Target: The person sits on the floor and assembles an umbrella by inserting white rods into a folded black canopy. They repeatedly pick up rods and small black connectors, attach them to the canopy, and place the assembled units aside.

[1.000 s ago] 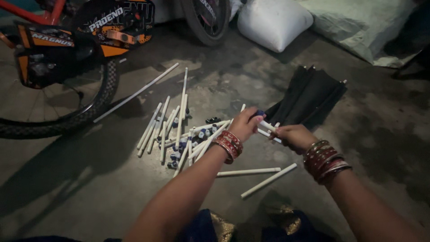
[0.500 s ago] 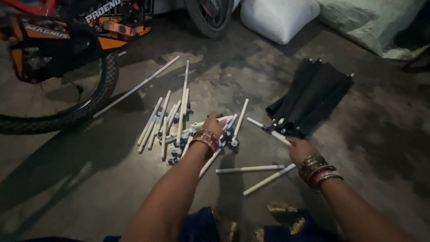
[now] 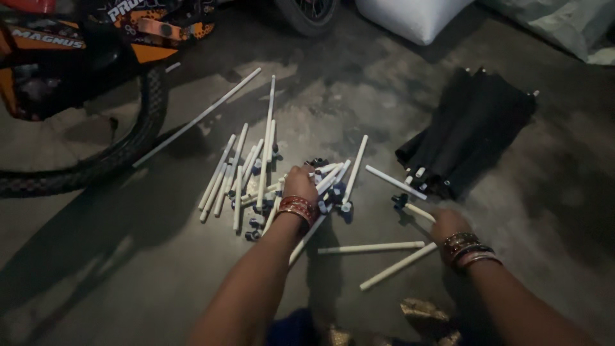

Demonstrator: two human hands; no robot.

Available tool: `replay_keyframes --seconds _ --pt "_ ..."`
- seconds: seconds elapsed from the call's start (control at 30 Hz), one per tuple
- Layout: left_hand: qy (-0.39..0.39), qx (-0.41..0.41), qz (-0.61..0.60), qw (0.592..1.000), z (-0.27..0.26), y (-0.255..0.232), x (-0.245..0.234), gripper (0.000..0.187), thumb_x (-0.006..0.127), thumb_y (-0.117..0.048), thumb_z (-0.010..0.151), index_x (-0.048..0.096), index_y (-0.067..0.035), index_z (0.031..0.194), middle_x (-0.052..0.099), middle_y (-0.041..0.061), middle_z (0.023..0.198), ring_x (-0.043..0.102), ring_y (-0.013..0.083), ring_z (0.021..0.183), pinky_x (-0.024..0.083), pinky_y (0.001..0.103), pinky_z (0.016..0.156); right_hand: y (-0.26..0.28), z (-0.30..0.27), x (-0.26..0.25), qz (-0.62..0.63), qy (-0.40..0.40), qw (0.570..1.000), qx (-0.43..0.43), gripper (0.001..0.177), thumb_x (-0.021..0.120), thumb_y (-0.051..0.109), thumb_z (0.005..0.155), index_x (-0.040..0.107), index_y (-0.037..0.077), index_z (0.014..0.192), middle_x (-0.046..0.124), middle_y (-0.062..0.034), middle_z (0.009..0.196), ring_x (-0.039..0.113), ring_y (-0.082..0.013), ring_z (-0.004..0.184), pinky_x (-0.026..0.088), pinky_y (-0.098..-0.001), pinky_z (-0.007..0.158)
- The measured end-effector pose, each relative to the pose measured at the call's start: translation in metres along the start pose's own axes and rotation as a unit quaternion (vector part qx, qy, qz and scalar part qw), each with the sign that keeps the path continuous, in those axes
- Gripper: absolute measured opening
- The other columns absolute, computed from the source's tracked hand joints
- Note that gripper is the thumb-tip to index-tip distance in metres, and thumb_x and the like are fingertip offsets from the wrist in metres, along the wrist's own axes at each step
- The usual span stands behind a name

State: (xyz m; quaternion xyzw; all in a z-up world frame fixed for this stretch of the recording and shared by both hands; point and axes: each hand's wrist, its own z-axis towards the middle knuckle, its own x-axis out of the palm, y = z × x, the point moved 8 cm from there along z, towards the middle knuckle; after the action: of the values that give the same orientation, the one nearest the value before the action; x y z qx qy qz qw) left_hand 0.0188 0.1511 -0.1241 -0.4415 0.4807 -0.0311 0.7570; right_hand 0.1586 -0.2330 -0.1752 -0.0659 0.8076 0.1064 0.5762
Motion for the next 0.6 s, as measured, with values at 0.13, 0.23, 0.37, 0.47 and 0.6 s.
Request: replay_keyframes --seconds 0.13,0.23,0.37,0.47,0.6 --pt "-0.021 0.027 0.024 0.999 0.009 0.000 -0.001 0.026 0.068 -0.003 0.082 0.075 -0.012 0.105 0.066 0.020 0.106 0.065 0.0397 0.102 0.053 0.048 0.091 0.001 0.008 0.002 -0.023 -0.032 0.999 -0.028 0.038 0.063 0.010 0.092 0.073 0.024 0.127 0.071 -0.0121 0.122 0.068 -0.0306 0.116 0.053 -0.0438 0.103" --pt "0.017 0.098 0.047 0.994 0.006 -0.006 0.017 0.026 0.069 -0.001 0.080 0.076 -0.012 0.102 0.068 0.017 0.105 0.066 0.0372 0.102 0.053 0.048 0.090 -0.001 0.009 0.005 -0.035 -0.057 0.997 -0.029 0.037 0.065 0.010 0.090 0.073 0.025 0.124 0.069 -0.0094 0.120 0.065 -0.0287 0.117 0.052 -0.0434 0.103" --pt "0.104 0.243 0.172 0.949 -0.006 -0.024 0.059 0.020 0.067 -0.009 0.083 0.077 -0.017 0.099 0.069 0.012 0.101 0.066 0.0343 0.100 0.054 0.047 0.087 0.004 0.011 0.002 -0.025 -0.113 0.993 -0.035 0.040 0.068 0.008 0.085 0.074 0.024 0.121 0.068 -0.0081 0.122 0.063 -0.0281 0.119 0.051 -0.0430 0.103" --pt "0.130 0.274 0.267 0.915 -0.015 -0.030 0.079 0.019 0.062 -0.013 0.089 0.077 -0.019 0.097 0.069 0.011 0.100 0.067 0.0316 0.100 0.054 0.047 0.081 0.027 0.005 -0.012 0.017 -0.179 0.980 -0.083 0.036 0.069 0.006 0.085 0.075 0.020 0.118 0.068 -0.0073 0.124 0.063 -0.0283 0.120 0.051 -0.0414 0.107" --pt "0.119 0.285 0.255 0.916 -0.024 -0.040 0.075 0.014 0.063 -0.018 0.090 0.076 -0.017 0.092 0.068 0.011 0.097 0.067 0.0306 0.099 0.053 0.046 0.082 0.059 -0.007 -0.026 0.125 -0.167 0.973 -0.094 0.037 0.069 0.000 0.086 0.075 0.016 0.119 0.066 -0.0110 0.123 0.061 -0.0311 0.118 0.049 -0.0437 0.104"
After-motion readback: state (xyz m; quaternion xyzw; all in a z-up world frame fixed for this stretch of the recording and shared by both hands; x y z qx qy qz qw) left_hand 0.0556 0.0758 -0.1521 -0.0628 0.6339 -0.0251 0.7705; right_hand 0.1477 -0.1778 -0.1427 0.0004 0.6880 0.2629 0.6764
